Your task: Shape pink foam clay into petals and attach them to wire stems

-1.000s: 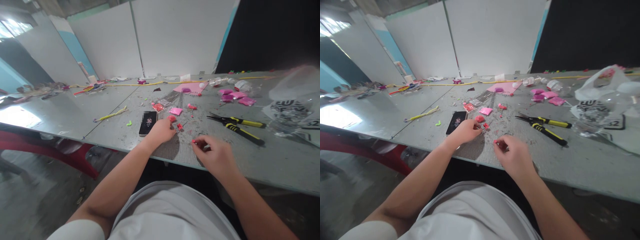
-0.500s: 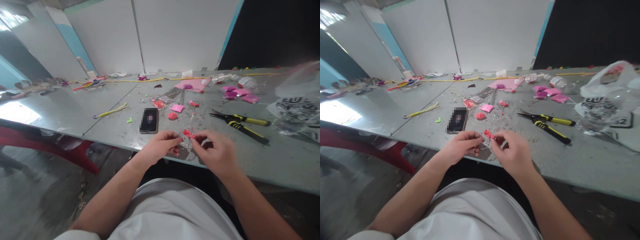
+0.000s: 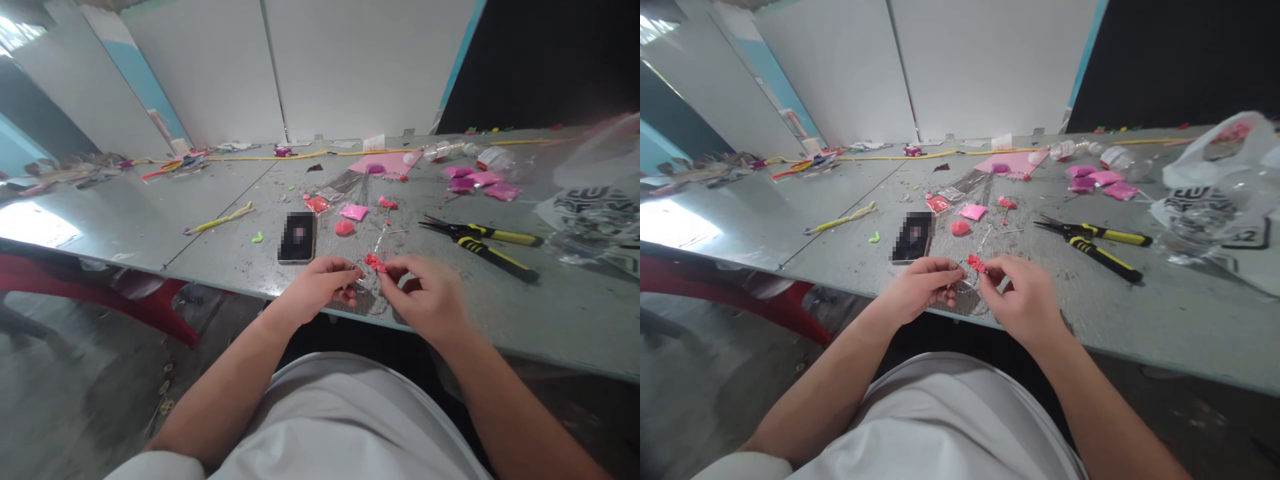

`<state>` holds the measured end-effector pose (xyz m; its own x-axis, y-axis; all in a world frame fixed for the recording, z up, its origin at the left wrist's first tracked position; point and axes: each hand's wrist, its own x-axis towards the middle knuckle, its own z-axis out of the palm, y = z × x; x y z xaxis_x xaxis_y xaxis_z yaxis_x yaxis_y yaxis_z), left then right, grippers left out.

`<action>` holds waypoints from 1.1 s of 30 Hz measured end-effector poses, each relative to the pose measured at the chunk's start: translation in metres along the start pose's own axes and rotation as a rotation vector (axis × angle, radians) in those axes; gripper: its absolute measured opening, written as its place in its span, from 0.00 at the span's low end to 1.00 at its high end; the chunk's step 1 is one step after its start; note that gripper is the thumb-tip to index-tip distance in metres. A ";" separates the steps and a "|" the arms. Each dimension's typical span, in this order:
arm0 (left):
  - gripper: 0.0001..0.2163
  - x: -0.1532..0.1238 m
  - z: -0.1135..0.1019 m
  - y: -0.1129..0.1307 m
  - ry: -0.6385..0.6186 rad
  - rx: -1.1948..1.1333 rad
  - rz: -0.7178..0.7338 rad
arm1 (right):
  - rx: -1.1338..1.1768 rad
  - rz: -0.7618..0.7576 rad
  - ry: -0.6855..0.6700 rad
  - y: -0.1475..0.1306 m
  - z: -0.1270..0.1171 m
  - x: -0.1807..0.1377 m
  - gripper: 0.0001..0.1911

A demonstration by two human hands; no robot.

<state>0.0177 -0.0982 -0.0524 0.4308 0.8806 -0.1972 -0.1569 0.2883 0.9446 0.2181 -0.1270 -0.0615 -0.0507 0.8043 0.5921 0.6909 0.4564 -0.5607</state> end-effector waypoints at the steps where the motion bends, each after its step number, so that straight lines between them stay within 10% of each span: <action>1: 0.14 0.000 0.000 0.000 -0.003 0.004 -0.002 | -0.005 -0.008 -0.002 0.000 0.000 0.000 0.04; 33: 0.20 0.000 0.002 0.002 -0.044 0.112 0.024 | -0.068 -0.153 0.101 -0.008 0.008 -0.005 0.05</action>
<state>0.0194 -0.0979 -0.0497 0.4670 0.8687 -0.1649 -0.0687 0.2216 0.9727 0.2070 -0.1321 -0.0643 -0.0891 0.6836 0.7244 0.7277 0.5413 -0.4213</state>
